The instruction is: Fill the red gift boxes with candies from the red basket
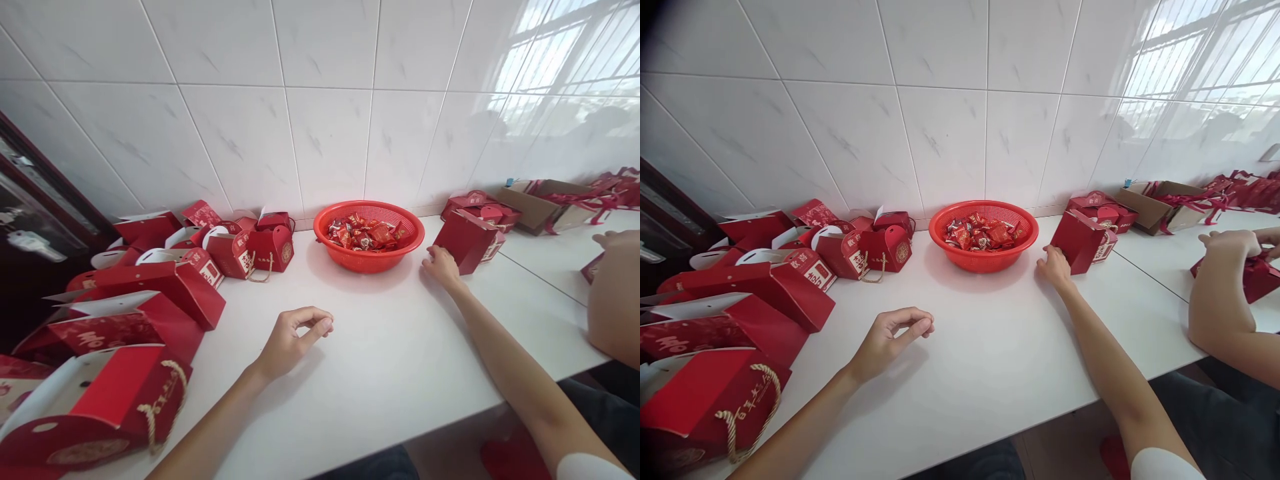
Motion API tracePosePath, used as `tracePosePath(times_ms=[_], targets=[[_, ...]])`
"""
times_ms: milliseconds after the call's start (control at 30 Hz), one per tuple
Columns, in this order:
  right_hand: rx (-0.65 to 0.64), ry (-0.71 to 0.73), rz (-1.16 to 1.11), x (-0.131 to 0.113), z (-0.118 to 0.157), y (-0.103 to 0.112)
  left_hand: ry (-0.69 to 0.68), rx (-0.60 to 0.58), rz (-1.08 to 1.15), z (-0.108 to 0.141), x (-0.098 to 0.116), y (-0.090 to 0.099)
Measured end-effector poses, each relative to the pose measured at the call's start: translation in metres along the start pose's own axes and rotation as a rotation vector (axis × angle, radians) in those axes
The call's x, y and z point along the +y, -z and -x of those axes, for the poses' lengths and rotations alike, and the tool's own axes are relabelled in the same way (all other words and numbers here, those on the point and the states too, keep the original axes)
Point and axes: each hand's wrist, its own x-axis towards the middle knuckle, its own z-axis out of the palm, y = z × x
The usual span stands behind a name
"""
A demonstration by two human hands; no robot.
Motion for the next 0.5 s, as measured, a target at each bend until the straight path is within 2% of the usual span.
tracePosePath(times_ms=[333, 500], targets=[[0.107, 0.050, -0.086, 0.048, -0.023, 0.001, 0.035, -0.005, 0.008, -0.001, -0.003, 0.000], [0.152, 0.116, -0.133, 0.059, -0.024, 0.000, 0.076, -0.021, 0.021, -0.002, -0.005, -0.001]])
